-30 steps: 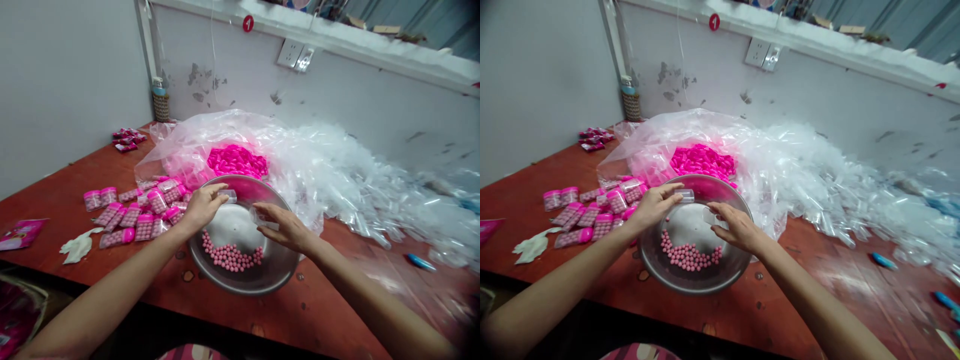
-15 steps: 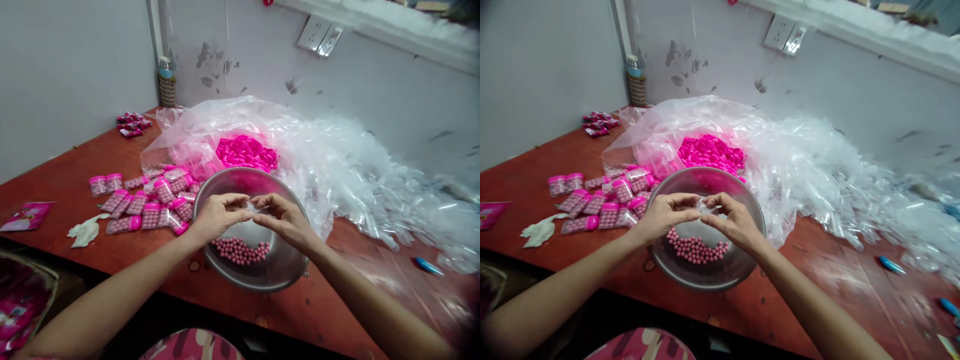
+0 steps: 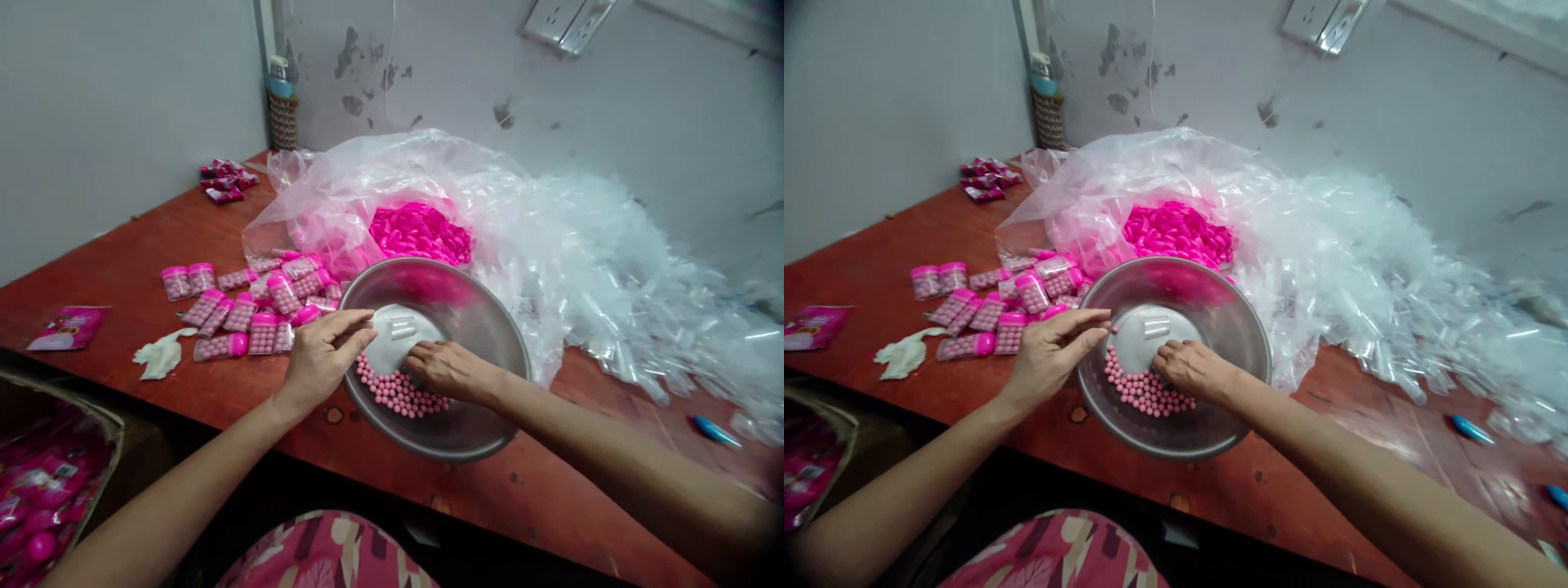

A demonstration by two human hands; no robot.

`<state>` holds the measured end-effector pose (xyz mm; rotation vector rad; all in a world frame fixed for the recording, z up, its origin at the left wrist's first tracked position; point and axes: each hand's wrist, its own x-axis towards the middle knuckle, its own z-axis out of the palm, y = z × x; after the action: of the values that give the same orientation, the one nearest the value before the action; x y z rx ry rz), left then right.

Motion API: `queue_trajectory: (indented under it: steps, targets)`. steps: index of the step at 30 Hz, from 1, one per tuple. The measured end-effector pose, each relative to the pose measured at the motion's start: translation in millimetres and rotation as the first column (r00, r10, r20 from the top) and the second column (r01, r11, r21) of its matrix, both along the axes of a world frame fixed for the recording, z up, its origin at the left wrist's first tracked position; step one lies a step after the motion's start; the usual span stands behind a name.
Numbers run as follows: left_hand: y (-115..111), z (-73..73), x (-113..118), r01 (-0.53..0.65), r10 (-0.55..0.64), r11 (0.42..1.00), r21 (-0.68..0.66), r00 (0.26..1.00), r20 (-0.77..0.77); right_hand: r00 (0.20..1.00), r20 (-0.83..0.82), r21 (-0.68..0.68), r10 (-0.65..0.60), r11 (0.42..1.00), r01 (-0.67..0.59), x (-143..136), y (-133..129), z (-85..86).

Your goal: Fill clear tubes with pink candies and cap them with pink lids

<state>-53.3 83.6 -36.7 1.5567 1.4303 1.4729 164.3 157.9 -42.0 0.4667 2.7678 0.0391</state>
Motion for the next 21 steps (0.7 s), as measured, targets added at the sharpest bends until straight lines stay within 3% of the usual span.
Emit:
queue_trajectory:
  steps: [8, 11, 13, 15, 17, 19, 21]
  targets:
    - [-2, -5.0, 4, -0.011, 0.011, 0.999, 0.047, 1.000, 0.000, 0.992, -0.106, -0.106, 0.073, 0.991, -0.084, -32, -12, -14.5]
    - [-2, -5.3, 3, -0.009, 0.009, 0.999, 0.053, 1.000, -0.005, 0.986, -0.169, -0.251, -0.007, 0.967, -0.036, -37, -14, -14.9]
    - [-2, -5.3, 2, -0.002, 0.002, 0.999, 0.051, 1.000, -0.005, 0.966, -0.218, -0.430, -0.139, 0.902, 0.033, -36, -13, -11.9]
    - [-2, -4.1, 2, 0.006, -0.006, 0.999, 0.033, 1.000, -0.001, 0.899, -0.258, -0.656, -0.353, 0.747, 0.105, -32, -13, -5.9]
    - [-1, -0.9, 2, 0.025, -0.025, 1.000, -0.011, 0.999, 0.020, 0.774, -0.240, -0.862, -0.586, 0.495, 0.108, -27, -14, 3.3]
    - [-1, 4.2, 5, 0.083, -0.077, 0.993, -0.083, 0.995, 0.067, 0.633, -0.167, -0.971, -0.755, 0.237, 0.026, -22, -16, 14.1]
    - [-2, 10.3, 11, 0.190, -0.175, 0.968, -0.163, 0.979, 0.100, 0.517, -0.100, -0.995, -0.850, 0.072, -0.073, -17, -21, 24.3]
